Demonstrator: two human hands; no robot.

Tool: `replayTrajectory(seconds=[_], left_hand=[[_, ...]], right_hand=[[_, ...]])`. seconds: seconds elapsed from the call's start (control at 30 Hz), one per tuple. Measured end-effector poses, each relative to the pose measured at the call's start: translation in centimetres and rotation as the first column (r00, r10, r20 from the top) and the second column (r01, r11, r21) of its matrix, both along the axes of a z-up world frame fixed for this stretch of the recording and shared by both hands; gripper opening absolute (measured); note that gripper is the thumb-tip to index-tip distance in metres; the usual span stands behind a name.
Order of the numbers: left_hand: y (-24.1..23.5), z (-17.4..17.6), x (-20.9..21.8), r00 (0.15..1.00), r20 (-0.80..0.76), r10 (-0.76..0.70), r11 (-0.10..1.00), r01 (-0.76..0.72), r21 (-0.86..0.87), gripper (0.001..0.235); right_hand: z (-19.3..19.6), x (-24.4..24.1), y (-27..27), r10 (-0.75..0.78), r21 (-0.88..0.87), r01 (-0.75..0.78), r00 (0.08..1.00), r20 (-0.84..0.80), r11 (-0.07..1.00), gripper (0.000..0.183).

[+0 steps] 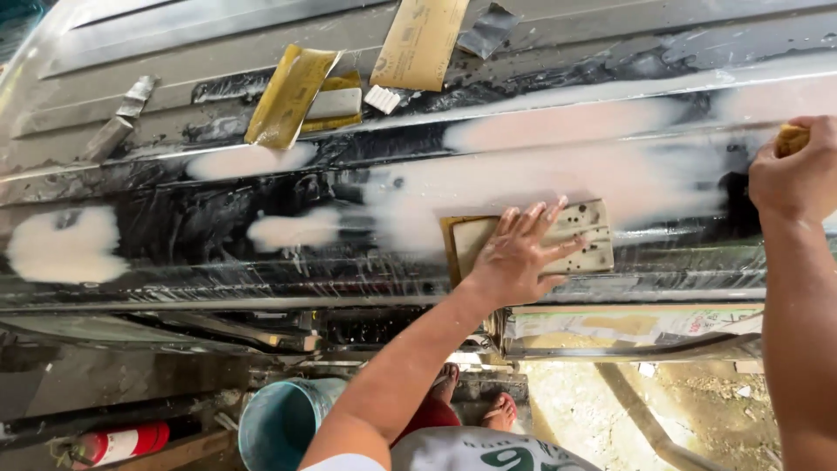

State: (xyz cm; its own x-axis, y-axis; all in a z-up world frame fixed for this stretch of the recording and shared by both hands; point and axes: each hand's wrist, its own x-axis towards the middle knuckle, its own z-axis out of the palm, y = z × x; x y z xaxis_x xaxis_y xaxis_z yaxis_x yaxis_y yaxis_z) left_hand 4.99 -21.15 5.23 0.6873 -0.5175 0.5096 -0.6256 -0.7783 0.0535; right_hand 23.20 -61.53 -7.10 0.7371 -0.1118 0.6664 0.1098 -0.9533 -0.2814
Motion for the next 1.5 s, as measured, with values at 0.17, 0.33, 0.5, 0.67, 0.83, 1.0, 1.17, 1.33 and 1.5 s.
replayTrajectory(seconds=[0.17, 0.33, 0.5, 0.67, 0.83, 1.0, 1.17, 1.33, 1.5], left_hand=[[15.2, 0.9, -3.0, 0.994, 0.085, -0.065, 0.993, 0.073, -0.092, 0.051], [11.9, -4.9, -4.5, 0.839, -0.035, 0.543, 0.819, -0.539, -0.198, 0.055], [1.9, -6.3, -1.2, 0.996, 0.022, 0.083, 0.982, -0.085, 0.167, 0.055], [16.6, -3.0, -4.5, 0.997, 0.066, -0.039, 0.95, 0.057, -0.308, 0.035], [11.4, -7.3, -5.0, 0.904, 0.12, 0.41, 0.893, -0.372, -0.253, 0.058], [1.5, -11.6, -1.8, 0.996, 0.073, 0.051, 0.995, -0.058, 0.086, 0.059], [18.3, -7.9, -6.3, 0.964, 0.094, 0.25, 0.965, -0.241, -0.105, 0.052], [10.5, -9.1, -3.9, 0.959, 0.195, 0.207, 0.974, -0.184, -0.129, 0.057], [4.2, -10.1, -0.4, 0.985, 0.17, -0.034, 0.987, 0.006, 0.16, 0.094]], right_hand=[[0.8, -0.8, 0.6, -0.034, -0.012, 0.034, 0.999, 0.022, 0.999, 0.022], [0.7, -0.7, 1.0, -0.163, -0.277, 0.199, 0.976, 0.147, 0.94, 0.024], [1.6, -1.3, 0.2, -0.008, -0.174, 0.038, 0.985, 0.171, 0.984, 0.023], [0.9, -0.5, 0.4, -0.061, -0.111, 0.074, 0.991, 0.115, 0.991, 0.025], [2.2, -1.1, 1.7, -0.147, -0.214, 0.178, 0.978, 0.15, 0.961, 0.027], [2.2, -1.8, 0.6, -0.038, -0.179, 0.066, 0.987, 0.157, 0.982, 0.029], [1.7, -1.5, 0.7, -0.079, -0.185, 0.108, 0.984, 0.158, 0.977, 0.029], [1.8, -1.1, 0.8, -0.117, -0.217, 0.149, 0.981, 0.151, 0.965, 0.029], [2.1, -1.5, -0.1, 0.043, -0.19, -0.014, 0.988, 0.147, 0.982, 0.026]])
